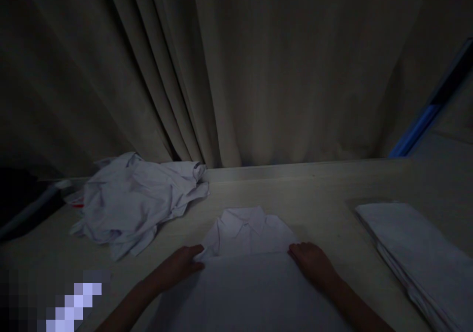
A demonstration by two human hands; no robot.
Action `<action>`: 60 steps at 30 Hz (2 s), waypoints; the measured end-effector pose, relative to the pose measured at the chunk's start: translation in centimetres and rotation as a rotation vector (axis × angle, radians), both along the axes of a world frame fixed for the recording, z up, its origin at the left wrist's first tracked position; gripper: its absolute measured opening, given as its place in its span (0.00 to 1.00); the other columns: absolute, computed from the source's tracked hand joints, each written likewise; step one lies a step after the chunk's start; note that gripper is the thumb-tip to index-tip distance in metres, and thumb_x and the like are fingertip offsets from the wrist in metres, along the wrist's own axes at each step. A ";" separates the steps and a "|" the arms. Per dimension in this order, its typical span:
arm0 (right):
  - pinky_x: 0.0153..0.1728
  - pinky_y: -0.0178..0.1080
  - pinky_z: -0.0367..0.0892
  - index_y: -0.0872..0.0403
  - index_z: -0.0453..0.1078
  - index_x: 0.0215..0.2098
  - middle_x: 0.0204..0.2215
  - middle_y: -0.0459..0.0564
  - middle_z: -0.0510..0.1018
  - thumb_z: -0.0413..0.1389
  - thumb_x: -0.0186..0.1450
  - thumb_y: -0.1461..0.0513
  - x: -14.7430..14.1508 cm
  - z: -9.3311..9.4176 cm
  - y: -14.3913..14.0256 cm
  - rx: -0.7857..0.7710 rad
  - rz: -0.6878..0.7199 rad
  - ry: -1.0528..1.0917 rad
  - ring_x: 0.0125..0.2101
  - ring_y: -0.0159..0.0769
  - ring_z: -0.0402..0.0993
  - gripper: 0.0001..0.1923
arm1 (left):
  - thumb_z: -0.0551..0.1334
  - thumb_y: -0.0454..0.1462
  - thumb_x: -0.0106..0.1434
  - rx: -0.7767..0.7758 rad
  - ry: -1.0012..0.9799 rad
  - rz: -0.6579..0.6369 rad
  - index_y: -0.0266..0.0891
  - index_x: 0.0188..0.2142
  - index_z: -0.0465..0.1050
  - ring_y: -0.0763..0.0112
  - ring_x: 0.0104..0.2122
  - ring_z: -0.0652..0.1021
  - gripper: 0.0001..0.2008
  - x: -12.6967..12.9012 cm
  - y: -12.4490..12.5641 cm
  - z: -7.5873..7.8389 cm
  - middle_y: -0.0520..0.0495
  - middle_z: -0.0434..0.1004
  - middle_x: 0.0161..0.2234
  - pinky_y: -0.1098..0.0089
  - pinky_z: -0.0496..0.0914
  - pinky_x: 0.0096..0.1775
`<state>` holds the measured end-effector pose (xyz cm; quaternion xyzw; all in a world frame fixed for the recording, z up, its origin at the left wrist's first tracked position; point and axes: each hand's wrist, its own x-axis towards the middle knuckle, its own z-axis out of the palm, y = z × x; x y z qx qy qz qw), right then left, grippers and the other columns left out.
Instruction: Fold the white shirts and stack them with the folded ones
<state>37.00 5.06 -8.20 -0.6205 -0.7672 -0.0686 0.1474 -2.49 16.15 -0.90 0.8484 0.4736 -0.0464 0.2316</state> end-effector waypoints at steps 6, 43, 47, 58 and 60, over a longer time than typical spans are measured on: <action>0.34 0.38 0.63 0.51 0.72 0.37 0.30 0.49 0.80 0.41 0.68 0.57 0.8 4.4 -0.3 -0.116 0.021 -0.090 0.31 0.37 0.75 0.17 | 0.53 0.48 0.60 -0.004 -0.044 -0.070 0.42 0.33 0.69 0.63 0.38 0.76 0.13 -0.4 0.3 4.6 0.49 0.77 0.33 0.70 0.62 0.36; 0.34 0.40 0.64 0.53 0.73 0.28 0.24 0.52 0.79 0.37 0.69 0.52 2.8 2.1 16.3 0.019 -0.080 -0.211 0.27 0.38 0.74 0.27 | 0.48 0.34 0.60 0.188 -0.083 0.006 0.45 0.52 0.60 0.64 0.45 0.75 0.20 2.7 14.6 -1.2 0.44 0.75 0.46 0.63 0.66 0.47; 0.35 0.41 0.64 0.54 0.73 0.29 0.26 0.53 0.79 0.36 0.70 0.52 2.9 2.3 17.8 0.016 -0.098 -0.217 0.28 0.38 0.74 0.27 | 0.48 0.33 0.60 0.266 -0.032 0.018 0.45 0.53 0.61 0.66 0.48 0.74 0.21 3.4 15.7 -0.8 0.45 0.75 0.48 0.64 0.66 0.50; 0.53 0.48 0.60 0.59 0.68 0.49 0.48 0.60 0.74 0.40 0.69 0.53 -1.2 -2.8 15.7 0.068 -0.195 -0.012 0.50 0.45 0.67 0.24 | 0.43 0.45 0.66 0.485 0.060 0.146 0.42 0.59 0.57 0.57 0.62 0.58 0.24 4.7 10.3 -7.8 0.40 0.58 0.62 0.49 0.51 0.60; 0.56 0.50 0.57 0.60 0.65 0.54 0.54 0.62 0.69 0.40 0.68 0.51 -1.8 -3.9 15.0 0.022 -0.198 0.035 0.55 0.47 0.63 0.27 | 0.43 0.49 0.65 0.474 0.070 0.151 0.43 0.60 0.55 0.56 0.63 0.55 0.27 4.6 9.5 -8.7 0.40 0.55 0.63 0.47 0.50 0.61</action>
